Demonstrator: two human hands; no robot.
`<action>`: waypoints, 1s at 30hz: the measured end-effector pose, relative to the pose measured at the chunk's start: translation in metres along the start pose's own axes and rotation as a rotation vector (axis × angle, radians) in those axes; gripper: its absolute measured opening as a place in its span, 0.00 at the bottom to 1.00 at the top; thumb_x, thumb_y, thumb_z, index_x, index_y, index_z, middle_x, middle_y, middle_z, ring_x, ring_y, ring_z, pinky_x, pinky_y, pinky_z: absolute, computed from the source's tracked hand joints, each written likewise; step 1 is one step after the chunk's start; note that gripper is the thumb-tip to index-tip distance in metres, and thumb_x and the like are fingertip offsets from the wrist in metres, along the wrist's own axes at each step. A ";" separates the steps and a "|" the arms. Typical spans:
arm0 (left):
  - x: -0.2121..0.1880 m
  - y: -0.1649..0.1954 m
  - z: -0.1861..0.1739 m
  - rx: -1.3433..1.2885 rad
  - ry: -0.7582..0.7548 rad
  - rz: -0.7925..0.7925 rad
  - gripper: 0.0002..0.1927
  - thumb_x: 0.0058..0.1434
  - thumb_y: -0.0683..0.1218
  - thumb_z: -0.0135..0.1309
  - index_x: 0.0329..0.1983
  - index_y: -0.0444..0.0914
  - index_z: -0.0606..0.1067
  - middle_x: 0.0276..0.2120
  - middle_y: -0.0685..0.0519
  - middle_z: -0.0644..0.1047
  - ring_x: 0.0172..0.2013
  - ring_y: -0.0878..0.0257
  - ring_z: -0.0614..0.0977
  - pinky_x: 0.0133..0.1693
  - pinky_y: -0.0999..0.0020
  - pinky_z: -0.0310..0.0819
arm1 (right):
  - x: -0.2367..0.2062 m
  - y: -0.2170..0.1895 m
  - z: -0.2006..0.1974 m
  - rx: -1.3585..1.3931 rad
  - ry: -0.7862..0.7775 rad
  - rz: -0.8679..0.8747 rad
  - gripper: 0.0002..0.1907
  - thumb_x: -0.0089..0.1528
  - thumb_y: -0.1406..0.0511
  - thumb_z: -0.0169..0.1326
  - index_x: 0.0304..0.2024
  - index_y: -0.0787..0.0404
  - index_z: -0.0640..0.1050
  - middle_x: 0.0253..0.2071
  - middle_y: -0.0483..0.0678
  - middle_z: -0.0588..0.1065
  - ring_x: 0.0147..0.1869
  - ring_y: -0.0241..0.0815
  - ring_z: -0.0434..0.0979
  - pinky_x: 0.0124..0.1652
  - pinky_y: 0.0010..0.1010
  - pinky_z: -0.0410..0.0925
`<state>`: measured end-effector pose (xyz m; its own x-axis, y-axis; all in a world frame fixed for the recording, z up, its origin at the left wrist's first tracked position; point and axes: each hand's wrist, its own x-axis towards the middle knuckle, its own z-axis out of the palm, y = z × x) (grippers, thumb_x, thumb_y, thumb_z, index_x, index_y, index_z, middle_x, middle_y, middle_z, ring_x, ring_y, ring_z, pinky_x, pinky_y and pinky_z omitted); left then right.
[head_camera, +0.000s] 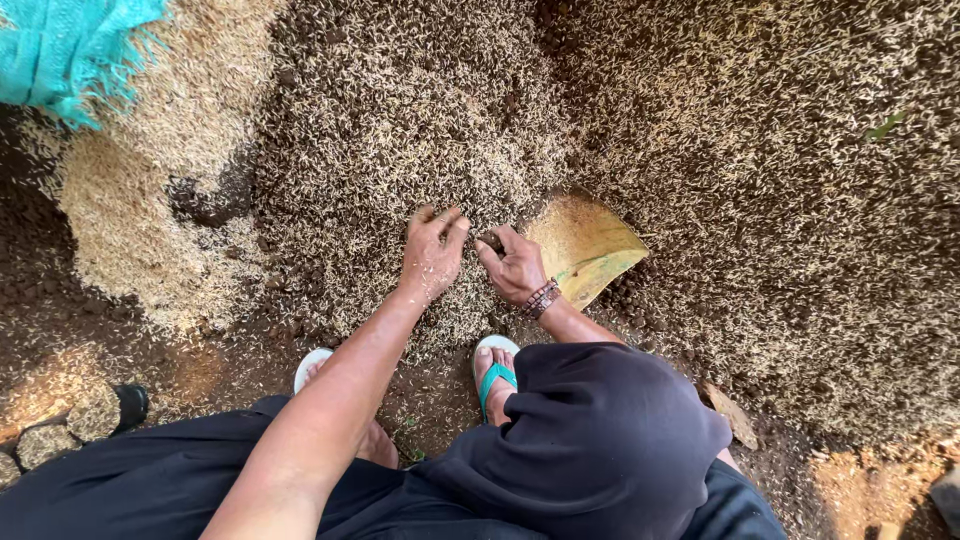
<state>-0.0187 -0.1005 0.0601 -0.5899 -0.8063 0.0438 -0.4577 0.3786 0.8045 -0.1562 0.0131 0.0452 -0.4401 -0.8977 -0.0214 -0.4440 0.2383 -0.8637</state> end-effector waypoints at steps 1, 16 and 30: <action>0.000 0.002 0.002 -0.032 -0.101 -0.071 0.18 0.72 0.57 0.53 0.49 0.40 0.83 0.44 0.39 0.75 0.42 0.50 0.80 0.43 0.53 0.76 | -0.001 0.001 0.001 0.013 0.018 -0.039 0.09 0.65 0.61 0.56 0.38 0.60 0.75 0.25 0.45 0.76 0.26 0.37 0.75 0.28 0.30 0.70; -0.003 0.026 -0.021 -0.091 -0.222 -0.324 0.14 0.63 0.56 0.51 0.35 0.42 0.77 0.25 0.53 0.78 0.23 0.61 0.78 0.27 0.60 0.74 | 0.002 -0.014 0.001 -0.198 -0.103 -0.093 0.09 0.68 0.60 0.56 0.37 0.57 0.80 0.25 0.47 0.78 0.23 0.39 0.75 0.25 0.33 0.69; 0.005 -0.096 -0.143 0.115 0.285 -0.609 0.31 0.65 0.67 0.56 0.19 0.40 0.65 0.20 0.53 0.69 0.23 0.60 0.69 0.32 0.58 0.64 | 0.018 -0.046 0.033 -0.345 -0.128 -0.370 0.26 0.65 0.59 0.59 0.66 0.45 0.69 0.58 0.56 0.70 0.45 0.56 0.79 0.40 0.44 0.74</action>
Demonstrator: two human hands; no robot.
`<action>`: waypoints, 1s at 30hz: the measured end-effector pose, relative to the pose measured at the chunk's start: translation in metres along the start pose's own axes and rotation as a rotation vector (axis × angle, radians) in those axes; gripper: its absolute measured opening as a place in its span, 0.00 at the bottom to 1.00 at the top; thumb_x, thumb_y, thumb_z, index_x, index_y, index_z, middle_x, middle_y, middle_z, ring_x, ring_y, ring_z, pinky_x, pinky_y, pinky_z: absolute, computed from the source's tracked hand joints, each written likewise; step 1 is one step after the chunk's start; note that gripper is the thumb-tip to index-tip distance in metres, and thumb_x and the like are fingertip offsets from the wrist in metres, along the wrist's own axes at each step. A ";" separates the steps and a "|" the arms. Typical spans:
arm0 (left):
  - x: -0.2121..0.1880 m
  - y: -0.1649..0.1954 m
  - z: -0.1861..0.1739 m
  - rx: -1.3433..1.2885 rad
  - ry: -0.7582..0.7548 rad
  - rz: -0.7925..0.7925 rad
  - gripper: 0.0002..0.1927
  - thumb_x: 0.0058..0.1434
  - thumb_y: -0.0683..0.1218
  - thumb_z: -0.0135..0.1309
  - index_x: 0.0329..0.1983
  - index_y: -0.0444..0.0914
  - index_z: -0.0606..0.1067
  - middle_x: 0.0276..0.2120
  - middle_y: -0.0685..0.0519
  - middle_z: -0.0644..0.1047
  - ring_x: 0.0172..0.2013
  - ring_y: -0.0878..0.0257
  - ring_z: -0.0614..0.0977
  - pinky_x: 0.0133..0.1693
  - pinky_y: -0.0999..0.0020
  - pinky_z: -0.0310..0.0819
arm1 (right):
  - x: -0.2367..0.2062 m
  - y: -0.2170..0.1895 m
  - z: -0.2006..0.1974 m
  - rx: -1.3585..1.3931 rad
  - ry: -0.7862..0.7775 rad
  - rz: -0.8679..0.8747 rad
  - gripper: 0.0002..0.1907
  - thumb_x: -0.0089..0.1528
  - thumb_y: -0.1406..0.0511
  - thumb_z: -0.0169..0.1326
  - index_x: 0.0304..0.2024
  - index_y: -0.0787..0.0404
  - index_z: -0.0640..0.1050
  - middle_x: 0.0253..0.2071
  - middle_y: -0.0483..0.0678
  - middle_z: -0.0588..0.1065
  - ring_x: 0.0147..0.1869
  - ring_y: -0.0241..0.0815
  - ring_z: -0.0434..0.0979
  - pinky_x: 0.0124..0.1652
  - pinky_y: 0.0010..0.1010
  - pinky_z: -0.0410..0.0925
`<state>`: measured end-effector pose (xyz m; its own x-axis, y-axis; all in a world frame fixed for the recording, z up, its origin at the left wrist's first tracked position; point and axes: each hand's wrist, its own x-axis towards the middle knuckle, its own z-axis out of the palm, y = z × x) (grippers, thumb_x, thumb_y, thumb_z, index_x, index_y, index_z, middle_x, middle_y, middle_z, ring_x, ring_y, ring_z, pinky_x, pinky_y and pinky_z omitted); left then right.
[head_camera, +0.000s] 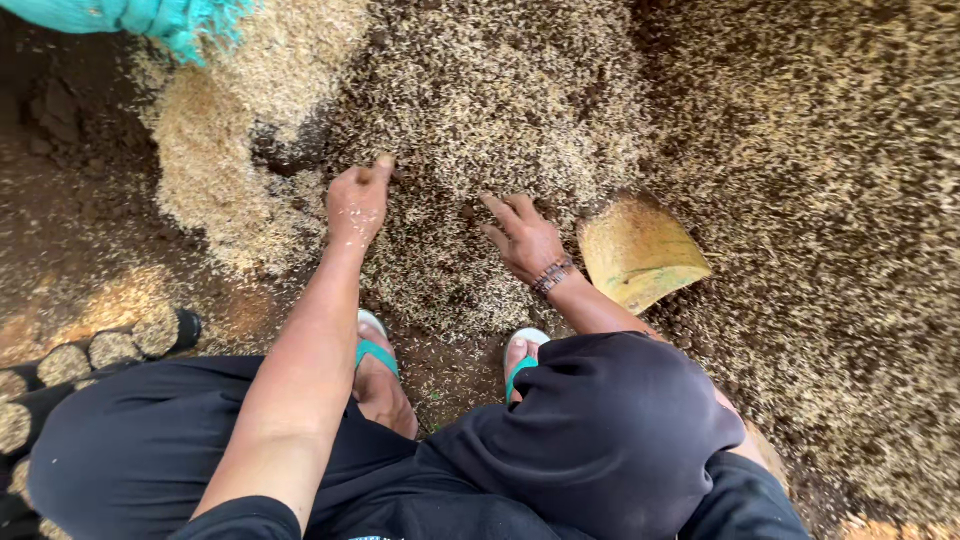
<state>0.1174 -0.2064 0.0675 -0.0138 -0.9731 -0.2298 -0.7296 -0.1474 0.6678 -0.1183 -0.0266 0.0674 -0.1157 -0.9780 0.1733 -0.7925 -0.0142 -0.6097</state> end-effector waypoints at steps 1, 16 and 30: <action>0.003 -0.016 -0.003 -0.144 0.066 -0.040 0.28 0.65 0.65 0.56 0.20 0.41 0.68 0.20 0.53 0.71 0.24 0.61 0.72 0.35 0.61 0.67 | 0.007 -0.004 0.008 0.002 -0.045 -0.034 0.26 0.65 0.59 0.59 0.66 0.46 0.69 0.57 0.56 0.70 0.44 0.57 0.78 0.38 0.45 0.74; -0.009 -0.141 0.003 0.257 0.053 -0.171 0.28 0.61 0.53 0.57 0.55 0.31 0.63 0.49 0.36 0.65 0.44 0.43 0.75 0.46 0.47 0.72 | 0.030 0.072 0.043 -0.109 0.026 0.536 0.15 0.68 0.53 0.51 0.35 0.55 0.75 0.20 0.41 0.71 0.18 0.32 0.65 0.15 0.28 0.63; 0.029 -0.058 0.018 0.192 -0.067 0.117 0.21 0.75 0.59 0.40 0.35 0.40 0.70 0.24 0.54 0.71 0.23 0.62 0.71 0.26 0.61 0.69 | 0.014 0.083 0.050 -0.014 0.255 0.463 0.22 0.72 0.47 0.49 0.32 0.55 0.71 0.22 0.40 0.68 0.24 0.35 0.64 0.24 0.29 0.62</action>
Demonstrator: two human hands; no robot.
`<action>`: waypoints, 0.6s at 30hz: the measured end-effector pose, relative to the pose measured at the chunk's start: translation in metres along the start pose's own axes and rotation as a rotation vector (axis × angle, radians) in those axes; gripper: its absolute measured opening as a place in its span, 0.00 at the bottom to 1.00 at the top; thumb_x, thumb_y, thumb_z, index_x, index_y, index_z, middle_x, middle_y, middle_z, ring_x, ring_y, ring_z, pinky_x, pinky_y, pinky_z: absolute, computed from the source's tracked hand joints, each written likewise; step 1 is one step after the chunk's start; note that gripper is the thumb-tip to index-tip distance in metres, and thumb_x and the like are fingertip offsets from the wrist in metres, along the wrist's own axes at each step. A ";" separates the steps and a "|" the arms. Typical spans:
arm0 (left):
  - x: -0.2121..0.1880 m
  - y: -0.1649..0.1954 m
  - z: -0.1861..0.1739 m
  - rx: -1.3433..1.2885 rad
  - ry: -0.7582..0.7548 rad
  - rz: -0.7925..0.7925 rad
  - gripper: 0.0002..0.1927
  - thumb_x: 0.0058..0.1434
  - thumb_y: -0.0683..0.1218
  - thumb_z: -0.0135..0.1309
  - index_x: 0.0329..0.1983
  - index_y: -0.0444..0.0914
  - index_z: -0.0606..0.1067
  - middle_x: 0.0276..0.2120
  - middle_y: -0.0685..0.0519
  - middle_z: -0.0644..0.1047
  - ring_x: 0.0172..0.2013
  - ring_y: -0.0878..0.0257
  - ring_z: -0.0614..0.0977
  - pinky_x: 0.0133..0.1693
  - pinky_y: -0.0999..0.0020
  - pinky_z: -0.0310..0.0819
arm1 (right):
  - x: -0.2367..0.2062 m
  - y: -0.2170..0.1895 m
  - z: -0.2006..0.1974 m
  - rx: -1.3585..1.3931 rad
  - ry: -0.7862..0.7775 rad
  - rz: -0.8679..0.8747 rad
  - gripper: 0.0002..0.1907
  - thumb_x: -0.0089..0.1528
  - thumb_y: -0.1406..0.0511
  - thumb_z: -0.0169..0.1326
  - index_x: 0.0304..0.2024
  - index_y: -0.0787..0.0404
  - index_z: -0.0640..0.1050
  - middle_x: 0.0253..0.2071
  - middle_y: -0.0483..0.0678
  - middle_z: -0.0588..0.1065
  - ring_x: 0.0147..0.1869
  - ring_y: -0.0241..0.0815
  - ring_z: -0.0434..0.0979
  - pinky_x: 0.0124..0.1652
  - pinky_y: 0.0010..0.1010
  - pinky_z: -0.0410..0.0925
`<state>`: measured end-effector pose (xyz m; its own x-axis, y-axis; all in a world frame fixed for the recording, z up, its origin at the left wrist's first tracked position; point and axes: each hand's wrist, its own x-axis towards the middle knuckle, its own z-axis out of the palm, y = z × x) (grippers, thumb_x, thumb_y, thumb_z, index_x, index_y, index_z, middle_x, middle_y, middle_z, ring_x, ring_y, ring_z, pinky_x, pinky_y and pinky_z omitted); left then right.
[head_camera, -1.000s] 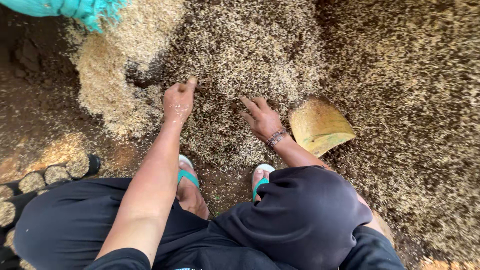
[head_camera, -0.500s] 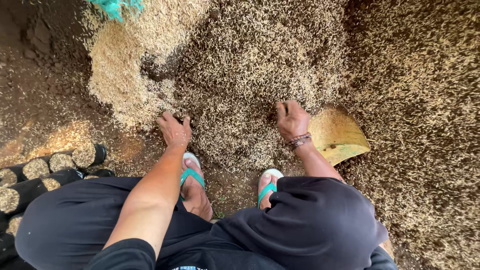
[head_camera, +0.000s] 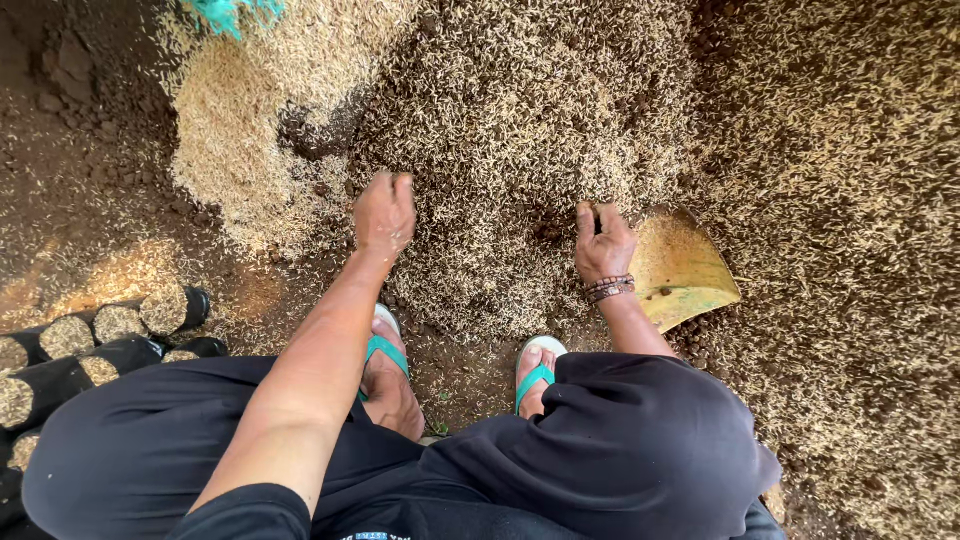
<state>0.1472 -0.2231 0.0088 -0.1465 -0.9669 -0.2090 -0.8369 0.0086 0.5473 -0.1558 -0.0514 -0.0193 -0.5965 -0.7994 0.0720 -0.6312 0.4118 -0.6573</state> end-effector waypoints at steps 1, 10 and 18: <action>0.002 0.020 0.003 -0.027 -0.015 0.056 0.22 0.75 0.59 0.39 0.33 0.40 0.69 0.22 0.56 0.69 0.22 0.63 0.70 0.25 0.62 0.67 | -0.002 -0.009 -0.004 -0.009 -0.016 0.009 0.22 0.72 0.47 0.49 0.35 0.56 0.74 0.23 0.40 0.70 0.25 0.35 0.67 0.25 0.30 0.63; -0.048 0.116 0.026 -0.806 -0.853 -0.037 0.27 0.72 0.64 0.35 0.32 0.41 0.71 0.23 0.58 0.65 0.22 0.68 0.64 0.21 0.73 0.61 | 0.008 -0.082 -0.043 0.439 -0.470 -0.223 0.35 0.64 0.57 0.57 0.72 0.52 0.63 0.43 0.52 0.74 0.35 0.40 0.75 0.34 0.31 0.75; -0.076 0.112 0.038 -0.931 -0.909 -0.177 0.25 0.74 0.59 0.38 0.35 0.37 0.73 0.20 0.57 0.66 0.14 0.70 0.59 0.15 0.74 0.58 | -0.019 -0.082 -0.042 0.416 -0.294 -0.383 0.14 0.65 0.59 0.61 0.48 0.61 0.82 0.40 0.52 0.82 0.37 0.39 0.83 0.35 0.30 0.76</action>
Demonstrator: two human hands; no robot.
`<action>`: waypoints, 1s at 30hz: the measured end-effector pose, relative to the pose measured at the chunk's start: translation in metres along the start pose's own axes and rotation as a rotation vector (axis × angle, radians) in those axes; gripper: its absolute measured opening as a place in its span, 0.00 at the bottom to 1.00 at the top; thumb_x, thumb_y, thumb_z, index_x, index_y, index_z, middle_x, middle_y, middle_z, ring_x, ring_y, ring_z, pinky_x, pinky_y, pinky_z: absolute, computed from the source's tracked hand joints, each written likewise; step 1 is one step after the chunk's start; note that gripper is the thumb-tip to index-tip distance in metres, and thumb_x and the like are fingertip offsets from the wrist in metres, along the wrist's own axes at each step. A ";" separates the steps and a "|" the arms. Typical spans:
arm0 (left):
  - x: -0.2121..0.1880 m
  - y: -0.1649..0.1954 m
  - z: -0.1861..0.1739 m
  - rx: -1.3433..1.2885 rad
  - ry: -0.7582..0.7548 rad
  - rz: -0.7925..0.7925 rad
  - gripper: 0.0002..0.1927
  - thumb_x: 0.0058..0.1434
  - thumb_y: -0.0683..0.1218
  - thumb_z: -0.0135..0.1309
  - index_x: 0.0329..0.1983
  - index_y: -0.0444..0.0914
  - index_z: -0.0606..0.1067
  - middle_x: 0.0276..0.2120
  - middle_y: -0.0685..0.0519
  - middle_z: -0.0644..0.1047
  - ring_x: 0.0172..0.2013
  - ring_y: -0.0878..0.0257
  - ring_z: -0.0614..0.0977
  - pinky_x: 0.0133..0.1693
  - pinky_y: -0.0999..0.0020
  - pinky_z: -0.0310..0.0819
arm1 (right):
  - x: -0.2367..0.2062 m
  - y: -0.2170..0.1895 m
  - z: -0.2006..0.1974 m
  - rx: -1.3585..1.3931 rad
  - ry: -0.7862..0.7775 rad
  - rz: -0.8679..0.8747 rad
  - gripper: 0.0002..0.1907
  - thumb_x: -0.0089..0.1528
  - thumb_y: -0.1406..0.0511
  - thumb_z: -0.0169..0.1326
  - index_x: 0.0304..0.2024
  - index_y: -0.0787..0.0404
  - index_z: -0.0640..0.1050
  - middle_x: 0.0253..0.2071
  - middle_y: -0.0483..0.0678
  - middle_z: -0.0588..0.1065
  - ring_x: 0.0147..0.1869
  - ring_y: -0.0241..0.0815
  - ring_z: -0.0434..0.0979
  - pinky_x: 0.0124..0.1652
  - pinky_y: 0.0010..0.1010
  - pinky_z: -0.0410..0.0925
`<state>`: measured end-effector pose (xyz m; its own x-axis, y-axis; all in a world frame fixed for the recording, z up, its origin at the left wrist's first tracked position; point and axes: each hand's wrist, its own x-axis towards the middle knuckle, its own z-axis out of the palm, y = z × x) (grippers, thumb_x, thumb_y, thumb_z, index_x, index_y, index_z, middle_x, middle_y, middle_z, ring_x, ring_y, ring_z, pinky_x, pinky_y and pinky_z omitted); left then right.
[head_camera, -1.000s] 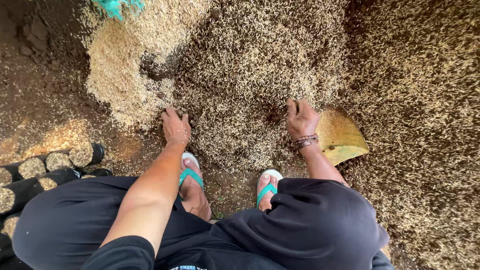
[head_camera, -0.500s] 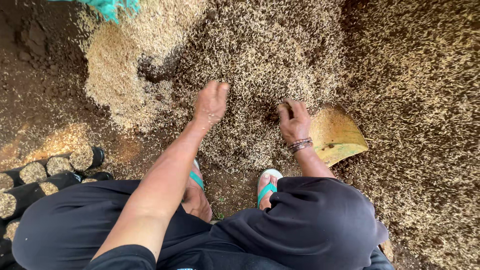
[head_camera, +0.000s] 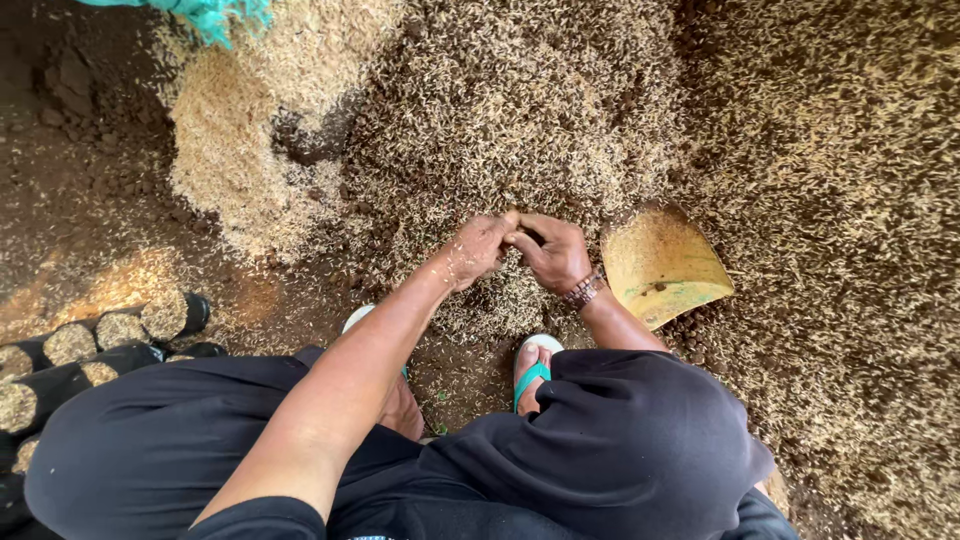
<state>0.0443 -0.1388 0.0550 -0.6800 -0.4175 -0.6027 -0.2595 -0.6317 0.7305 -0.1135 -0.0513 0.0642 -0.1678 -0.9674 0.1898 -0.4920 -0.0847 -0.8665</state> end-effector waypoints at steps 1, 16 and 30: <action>-0.001 0.001 0.002 0.025 0.006 -0.014 0.24 0.73 0.59 0.38 0.35 0.37 0.75 0.20 0.57 0.67 0.13 0.69 0.60 0.15 0.74 0.60 | -0.003 0.001 0.000 -0.023 0.049 -0.026 0.14 0.64 0.59 0.62 0.46 0.61 0.83 0.39 0.52 0.82 0.36 0.40 0.83 0.33 0.30 0.76; -0.009 0.025 -0.042 0.616 0.870 0.496 0.13 0.59 0.42 0.60 0.48 0.40 0.79 0.49 0.43 0.67 0.49 0.53 0.74 0.53 0.62 0.76 | 0.000 0.026 0.004 -0.264 0.207 0.050 0.18 0.66 0.69 0.58 0.58 0.52 0.81 0.56 0.52 0.76 0.52 0.46 0.81 0.44 0.32 0.80; -0.034 -0.068 -0.187 1.148 1.061 0.160 0.15 0.53 0.40 0.64 0.44 0.33 0.77 0.44 0.44 0.72 0.44 0.54 0.77 0.46 0.61 0.72 | -0.020 0.033 0.007 -0.112 0.140 0.375 0.35 0.60 0.69 0.61 0.69 0.47 0.67 0.67 0.60 0.63 0.47 0.42 0.82 0.38 0.26 0.81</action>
<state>0.2133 -0.2039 -0.0341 -0.1055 -0.9912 -0.0795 -0.9327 0.0709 0.3536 -0.1205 -0.0364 0.0284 -0.4636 -0.8839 -0.0620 -0.4629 0.3013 -0.8336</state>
